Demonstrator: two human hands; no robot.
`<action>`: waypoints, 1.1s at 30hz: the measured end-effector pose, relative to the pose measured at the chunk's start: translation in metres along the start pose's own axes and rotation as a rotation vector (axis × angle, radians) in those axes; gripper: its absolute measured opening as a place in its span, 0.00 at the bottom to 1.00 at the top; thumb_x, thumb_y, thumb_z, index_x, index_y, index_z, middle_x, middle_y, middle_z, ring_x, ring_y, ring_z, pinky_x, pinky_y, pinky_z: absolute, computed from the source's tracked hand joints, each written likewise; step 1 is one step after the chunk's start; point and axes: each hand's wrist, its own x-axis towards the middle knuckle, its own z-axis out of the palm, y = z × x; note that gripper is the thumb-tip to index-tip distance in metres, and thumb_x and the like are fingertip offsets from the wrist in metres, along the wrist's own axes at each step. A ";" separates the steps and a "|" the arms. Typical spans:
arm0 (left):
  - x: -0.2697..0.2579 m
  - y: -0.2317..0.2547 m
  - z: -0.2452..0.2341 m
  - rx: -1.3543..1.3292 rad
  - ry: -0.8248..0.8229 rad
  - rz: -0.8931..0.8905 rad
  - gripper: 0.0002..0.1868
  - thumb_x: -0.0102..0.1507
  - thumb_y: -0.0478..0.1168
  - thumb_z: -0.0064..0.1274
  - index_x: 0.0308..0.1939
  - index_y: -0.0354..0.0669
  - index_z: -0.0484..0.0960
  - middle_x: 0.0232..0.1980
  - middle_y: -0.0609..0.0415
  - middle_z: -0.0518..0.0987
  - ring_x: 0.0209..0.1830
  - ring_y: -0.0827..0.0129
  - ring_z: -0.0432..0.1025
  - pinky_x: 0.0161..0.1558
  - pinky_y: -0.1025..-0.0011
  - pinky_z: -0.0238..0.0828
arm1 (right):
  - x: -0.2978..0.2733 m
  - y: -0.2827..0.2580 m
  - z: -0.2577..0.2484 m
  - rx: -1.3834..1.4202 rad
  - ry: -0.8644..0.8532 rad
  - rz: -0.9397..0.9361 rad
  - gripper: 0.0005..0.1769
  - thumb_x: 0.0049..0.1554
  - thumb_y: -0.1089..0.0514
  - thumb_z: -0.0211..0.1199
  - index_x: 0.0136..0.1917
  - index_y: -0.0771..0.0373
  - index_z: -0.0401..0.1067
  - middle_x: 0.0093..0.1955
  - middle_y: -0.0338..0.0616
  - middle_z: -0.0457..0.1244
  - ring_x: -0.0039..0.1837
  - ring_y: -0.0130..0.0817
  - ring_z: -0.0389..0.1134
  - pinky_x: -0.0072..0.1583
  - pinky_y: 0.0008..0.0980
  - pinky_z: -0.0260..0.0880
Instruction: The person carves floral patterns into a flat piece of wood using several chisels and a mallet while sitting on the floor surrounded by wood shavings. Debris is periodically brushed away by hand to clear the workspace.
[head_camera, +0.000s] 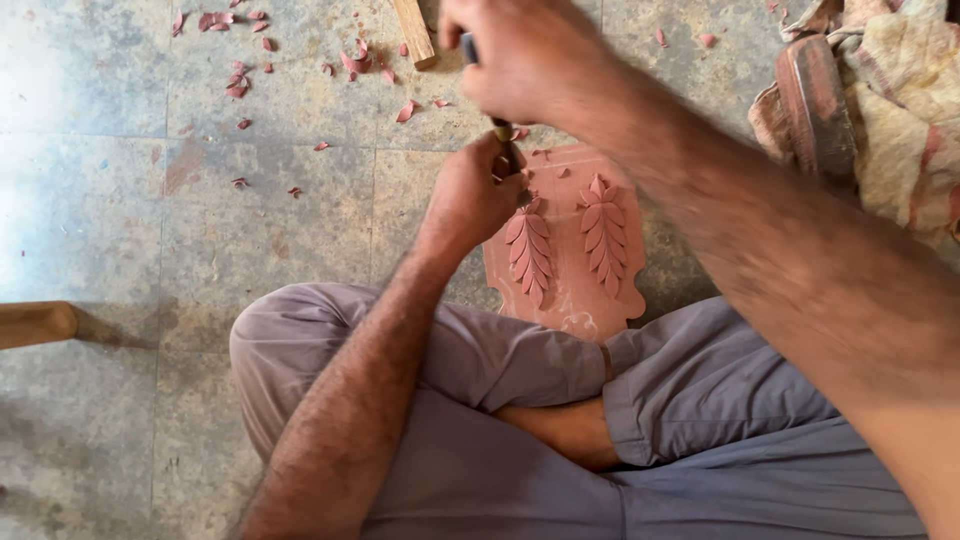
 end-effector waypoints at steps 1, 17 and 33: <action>0.004 -0.005 0.006 -0.068 0.037 -0.071 0.12 0.59 0.36 0.59 0.45 0.37 0.78 0.36 0.48 0.85 0.35 0.64 0.84 0.40 0.66 0.82 | 0.010 0.003 0.009 0.003 -0.076 0.064 0.18 0.53 0.70 0.62 0.58 0.63 0.75 0.44 0.51 0.68 0.37 0.35 0.71 0.33 0.32 0.71; -0.013 -0.001 0.035 -0.080 0.350 -0.254 0.11 0.61 0.35 0.52 0.47 0.38 0.77 0.31 0.47 0.85 0.29 0.60 0.82 0.36 0.63 0.78 | 0.098 -0.034 0.043 0.062 -0.269 0.109 0.25 0.66 0.39 0.61 0.37 0.59 0.73 0.27 0.38 0.60 0.25 0.23 0.54 0.26 0.26 0.50; -0.025 -0.002 0.049 0.031 0.422 -0.084 0.11 0.64 0.36 0.52 0.50 0.38 0.74 0.30 0.45 0.82 0.26 0.55 0.78 0.31 0.57 0.72 | 0.082 -0.038 0.047 0.006 -0.559 0.173 0.29 0.69 0.38 0.46 0.38 0.59 0.72 0.29 0.39 0.63 0.27 0.25 0.61 0.28 0.27 0.63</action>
